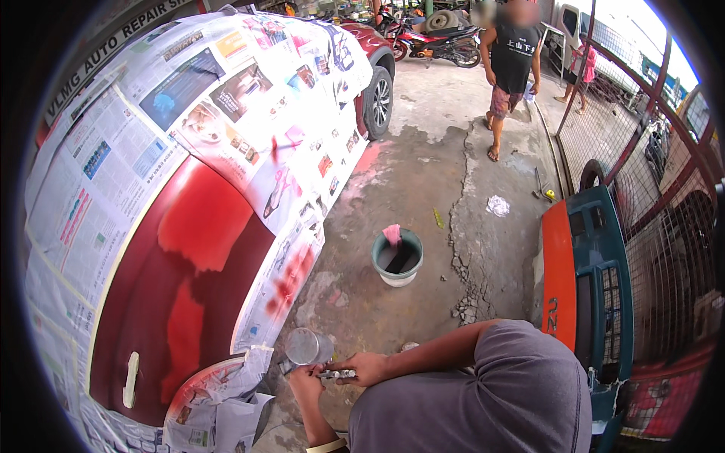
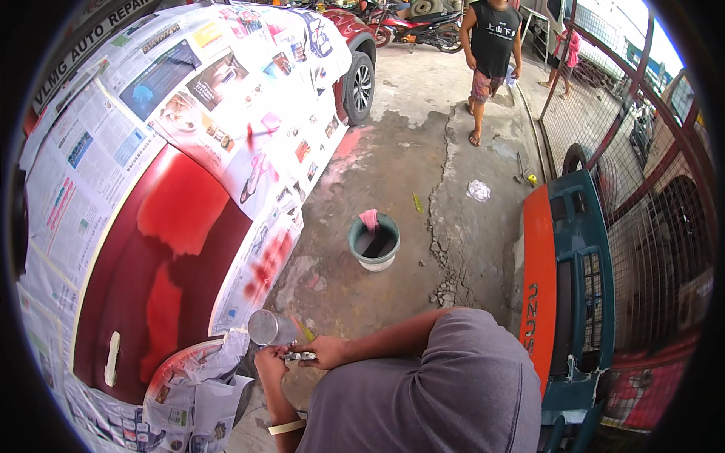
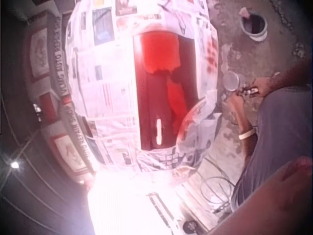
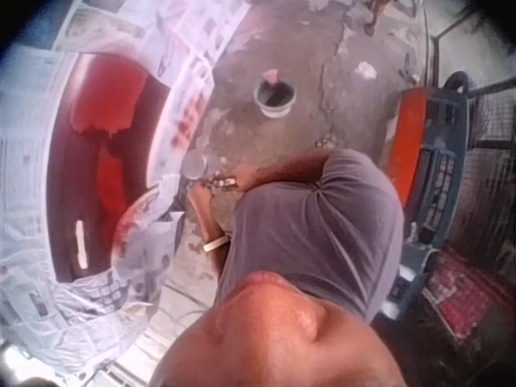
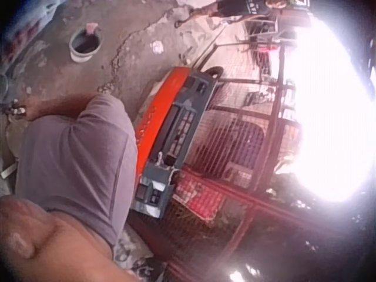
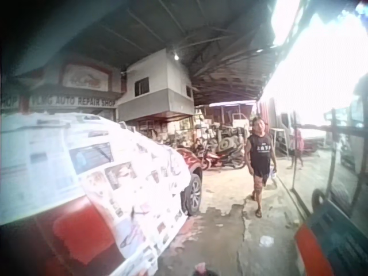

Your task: The person prepares red paint and uses a spray gun to apply it to a car door that is masked with newspaper. They walk to the work area, then repeatedly spray the door surface in overlapping passes while another person stands nearby.

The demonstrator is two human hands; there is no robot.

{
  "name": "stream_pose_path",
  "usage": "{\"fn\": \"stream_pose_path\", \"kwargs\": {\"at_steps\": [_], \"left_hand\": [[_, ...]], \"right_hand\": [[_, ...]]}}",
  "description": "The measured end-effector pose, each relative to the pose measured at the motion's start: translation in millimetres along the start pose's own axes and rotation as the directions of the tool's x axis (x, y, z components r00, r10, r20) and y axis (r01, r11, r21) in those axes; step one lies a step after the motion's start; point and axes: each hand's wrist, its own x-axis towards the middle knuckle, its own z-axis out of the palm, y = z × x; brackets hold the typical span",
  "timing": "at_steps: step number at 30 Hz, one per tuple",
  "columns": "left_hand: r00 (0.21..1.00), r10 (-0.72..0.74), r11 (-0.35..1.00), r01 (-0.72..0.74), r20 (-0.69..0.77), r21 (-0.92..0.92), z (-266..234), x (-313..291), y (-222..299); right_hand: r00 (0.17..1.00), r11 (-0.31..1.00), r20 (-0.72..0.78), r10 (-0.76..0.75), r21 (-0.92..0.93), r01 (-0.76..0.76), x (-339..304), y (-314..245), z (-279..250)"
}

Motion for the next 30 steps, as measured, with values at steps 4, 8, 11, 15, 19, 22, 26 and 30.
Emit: {"fn": "stream_pose_path", "kwargs": {"at_steps": [4, 8, 11, 15, 19, 22, 26, 30], "left_hand": [[0.998, 0.069, 0.997, -0.068, -0.013, 0.044, 6.0, 10.1, -16.4], [0.997, 0.081, 0.995, -0.080, -0.004, 0.065, 3.8, 3.3, -2.6], [0.999, 0.031, 0.999, -0.031, -0.006, 0.018, 1.0, -4.2, 8.5], [0.999, 0.044, 0.999, -0.044, -0.012, 0.001, 1.5, -2.6, 2.0], [0.998, 0.065, 0.998, -0.065, -0.002, 0.011, 1.4, -1.7, 3.8], [0.997, 0.074, 0.997, -0.074, -0.006, 0.024, 1.4, -1.3, 5.2], [0.998, 0.068, 0.997, -0.068, -0.010, 0.040, 1.7, 0.9, -0.4], [0.996, 0.090, 0.995, -0.089, -0.010, 0.038, 4.8, 4.1, -5.2]], "right_hand": [[1.000, 1.000, -0.001, 0.007, 0.004, -0.007, 2.1, 8.9, 4.3], [1.000, 1.000, -0.018, -0.007, 0.001, 0.007, -0.7, 7.5, 2.8], [1.000, 0.999, -0.005, -0.020, 0.041, 0.021, 1.6, 10.5, 4.6], [1.000, 1.000, 0.008, -0.020, 0.023, 0.019, 4.7, 11.3, 6.3], [0.999, 0.999, -0.016, -0.030, 0.019, 0.030, 7.7, 20.4, 13.3], [1.000, 1.000, -0.023, -0.018, 0.009, 0.018, 6.5, 17.9, 11.5], [1.000, 1.000, -0.009, 0.008, 0.003, -0.008, 3.8, 9.9, 6.6], [0.999, 1.000, -0.040, -0.011, 0.009, 0.011, 0.6, 9.8, 6.2]]}}
